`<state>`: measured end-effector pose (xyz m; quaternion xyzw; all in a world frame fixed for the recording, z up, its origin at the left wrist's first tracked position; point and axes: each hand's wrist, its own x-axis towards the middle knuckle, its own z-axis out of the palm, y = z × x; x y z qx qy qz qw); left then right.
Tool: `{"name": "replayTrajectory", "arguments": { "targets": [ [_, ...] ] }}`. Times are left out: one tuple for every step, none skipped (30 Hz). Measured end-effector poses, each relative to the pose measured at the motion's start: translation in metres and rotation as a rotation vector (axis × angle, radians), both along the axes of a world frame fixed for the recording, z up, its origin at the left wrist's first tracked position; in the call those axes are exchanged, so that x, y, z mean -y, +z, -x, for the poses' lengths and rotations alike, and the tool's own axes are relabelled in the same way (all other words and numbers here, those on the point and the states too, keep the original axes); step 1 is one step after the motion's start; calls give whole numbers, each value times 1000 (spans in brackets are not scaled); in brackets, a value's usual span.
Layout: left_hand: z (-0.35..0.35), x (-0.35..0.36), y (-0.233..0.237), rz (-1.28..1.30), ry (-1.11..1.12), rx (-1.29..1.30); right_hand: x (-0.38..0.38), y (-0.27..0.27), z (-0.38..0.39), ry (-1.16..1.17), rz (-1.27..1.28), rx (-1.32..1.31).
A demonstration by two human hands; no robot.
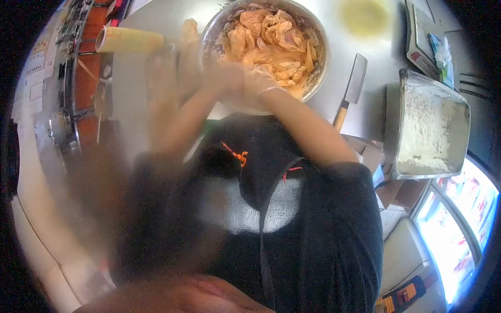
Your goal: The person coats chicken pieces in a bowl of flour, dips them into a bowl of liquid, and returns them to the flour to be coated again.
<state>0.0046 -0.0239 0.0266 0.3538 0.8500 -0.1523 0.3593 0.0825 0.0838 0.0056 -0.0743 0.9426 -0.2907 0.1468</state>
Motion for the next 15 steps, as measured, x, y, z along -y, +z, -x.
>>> {"name": "replayTrajectory", "arguments": {
  "targets": [
    [-2, 0, -4, -21, -5, 45, -3, 6, 0, 37, 28, 124],
    [-4, 3, -11, -49, -1, 81, -5, 14, 1, 76, 54, 247],
    [-8, 9, -18, -110, 11, 128, -3, 19, 1, 84, 42, 251],
    [-14, 13, -25, -174, 18, 178, -1, 24, 1, 131, -27, 369],
    [-20, 18, -33, -238, 27, 226, 0, 28, 1, 177, -99, 483],
    [-27, 21, -44, -292, 35, 265, 3, 25, -4, 184, -114, 484],
    [-32, 25, -54, -335, 51, 289, 7, 17, -13, 20, 1, 543],
    [-36, 28, -70, -368, 73, 313, 10, 14, -19, -144, 118, 597],
    [-39, 29, -85, -393, 100, 334, 12, 17, -23, -139, 107, 599],
    [-41, 31, -100, -418, 118, 353, 13, 19, -27, -115, 101, 508],
    [-46, 27, -76, -428, 127, 360, 13, 20, -29, -90, 97, 422],
    [-51, 20, -26, -551, 55, 374, 10, 4, -27, -82, 87, 431],
    [-52, 17, 0, -672, -20, 381, 3, -30, -23, 12, 12, 467],
    [-56, 21, -22, -677, -12, 382, -5, -61, -20, 104, -60, 499],
    [-59, 28, -61, -813, 385, 399, -17, -90, -19, 107, -64, 498]
  ]
}}
